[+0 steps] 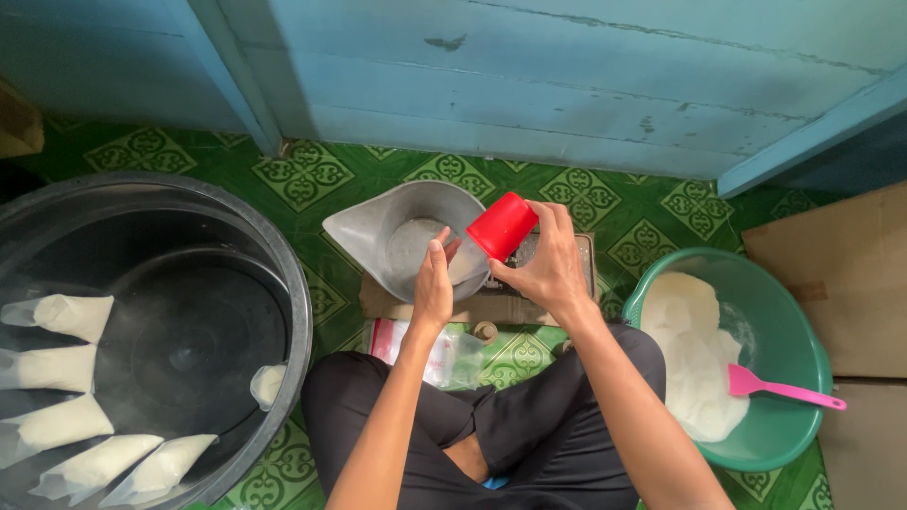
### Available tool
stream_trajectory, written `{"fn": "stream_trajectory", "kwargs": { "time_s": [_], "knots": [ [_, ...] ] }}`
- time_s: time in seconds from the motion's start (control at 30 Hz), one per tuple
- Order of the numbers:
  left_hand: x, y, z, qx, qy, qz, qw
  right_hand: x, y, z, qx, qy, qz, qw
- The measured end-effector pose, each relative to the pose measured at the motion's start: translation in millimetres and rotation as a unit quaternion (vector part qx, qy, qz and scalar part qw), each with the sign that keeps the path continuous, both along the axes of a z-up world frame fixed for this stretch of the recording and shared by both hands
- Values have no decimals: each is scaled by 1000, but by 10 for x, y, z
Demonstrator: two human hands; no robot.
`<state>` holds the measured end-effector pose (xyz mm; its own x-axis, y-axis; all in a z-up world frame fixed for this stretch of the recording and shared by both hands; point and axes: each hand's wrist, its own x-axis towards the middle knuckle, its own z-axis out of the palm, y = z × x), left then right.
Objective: Manually packaging white powder by scooping it into plastic bags, weighing them on a mechanical scale, and placing them into a storage bin.
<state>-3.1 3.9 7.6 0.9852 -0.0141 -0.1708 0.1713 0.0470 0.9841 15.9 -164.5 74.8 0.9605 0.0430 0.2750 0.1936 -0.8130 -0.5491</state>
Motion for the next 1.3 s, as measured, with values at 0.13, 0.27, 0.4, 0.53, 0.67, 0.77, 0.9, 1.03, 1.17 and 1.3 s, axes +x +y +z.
{"fn": "stream_trajectory", "kwargs": {
  "time_s": [0.13,0.27,0.4,0.53,0.67,0.77,0.9,1.03,1.17,1.3],
  "knots": [
    [4,-7,-4,1,-3,3,1000,-10,2,8,-3,0,-1,1000],
    [-2,-9,10,-7,2,6,1000,-14,10,14,-5,-4,-3,1000],
    [2,-11,-6,-3,-2,6,1000,-31,21,28,-21,-18,-4,1000],
    [-15,-5,-1,-1,-6,7,1000,-50,28,42,-18,-15,-6,1000],
    [-6,-2,-2,-1,-7,7,1000,-52,24,44,-17,-13,-6,1000],
    [-7,-8,-7,-8,-6,6,1000,-57,25,40,-25,-24,-4,999],
    [-13,-11,10,-5,-11,8,1000,-7,-17,-37,9,-16,-16,1000],
    [-39,-16,56,-5,-11,16,1000,38,-149,-188,65,1,-36,997],
    [-121,-84,185,-20,-23,51,998,99,-304,-348,107,51,-71,990],
    [-278,-223,353,-34,-66,129,989,121,-443,-464,197,128,-106,966]
  ]
}}
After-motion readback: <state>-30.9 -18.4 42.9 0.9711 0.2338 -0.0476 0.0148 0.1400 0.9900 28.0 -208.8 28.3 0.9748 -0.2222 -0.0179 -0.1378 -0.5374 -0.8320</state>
